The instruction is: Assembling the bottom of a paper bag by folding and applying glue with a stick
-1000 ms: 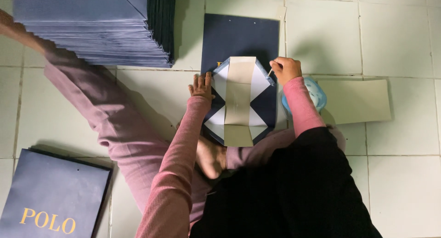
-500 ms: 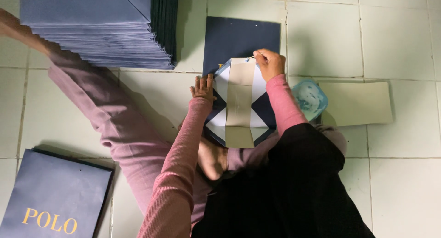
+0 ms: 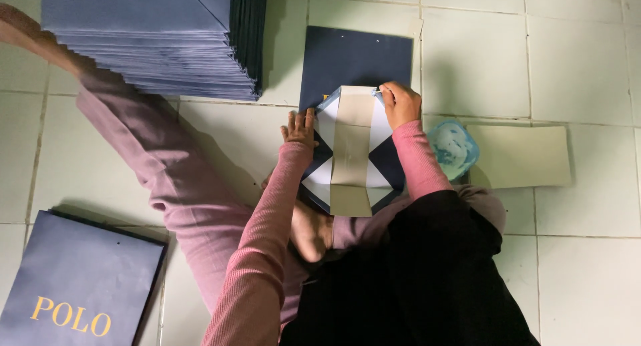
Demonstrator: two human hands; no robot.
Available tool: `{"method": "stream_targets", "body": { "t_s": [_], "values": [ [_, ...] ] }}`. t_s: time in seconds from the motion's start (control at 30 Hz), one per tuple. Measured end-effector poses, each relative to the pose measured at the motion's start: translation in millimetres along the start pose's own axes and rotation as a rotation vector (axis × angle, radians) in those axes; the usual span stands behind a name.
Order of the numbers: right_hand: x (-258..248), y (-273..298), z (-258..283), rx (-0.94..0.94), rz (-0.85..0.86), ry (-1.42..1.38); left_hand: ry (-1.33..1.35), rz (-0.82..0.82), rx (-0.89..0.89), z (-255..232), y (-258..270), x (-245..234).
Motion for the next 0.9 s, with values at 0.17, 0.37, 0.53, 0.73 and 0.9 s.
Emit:
{"method": "stream_targets", "body": {
  "t_s": [0.17, 0.37, 0.53, 0.73, 0.9],
  "values": [
    [15.4, -11.2, 30.1, -0.068, -0.012, -0.044, 0.0, -0.005, 0.002, 0.7, -5.1, 3.8],
    [24.8, -29.6, 57.8, 0.025, -0.005, -0.249, 0.002, -0.015, 0.001, 2.6, -11.0, 9.6],
    [-61.1, -5.5, 23.4, 0.227, -0.049, -0.442, -0.006, -0.03, 0.008, 3.1, -11.4, 18.9],
    [-187.7, 84.8, -31.8, 0.348, -0.028, -0.296, -0.065, -0.069, -0.018, 12.8, -16.7, 28.9],
    [-184.2, 161.3, -98.1, 0.439, 0.175, 0.026, 0.171, -0.222, 0.14, 7.7, -14.7, 16.3]
  ]
}}
Point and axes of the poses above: each hand's wrist, its own y-axis away from the middle knuckle, its own x-axis out of the palm, z = x × y, the point moved 10 cm from there along -y, towards the middle knuckle, and after that the axes turned 12 degrees about -x, right-handed, at the moved point
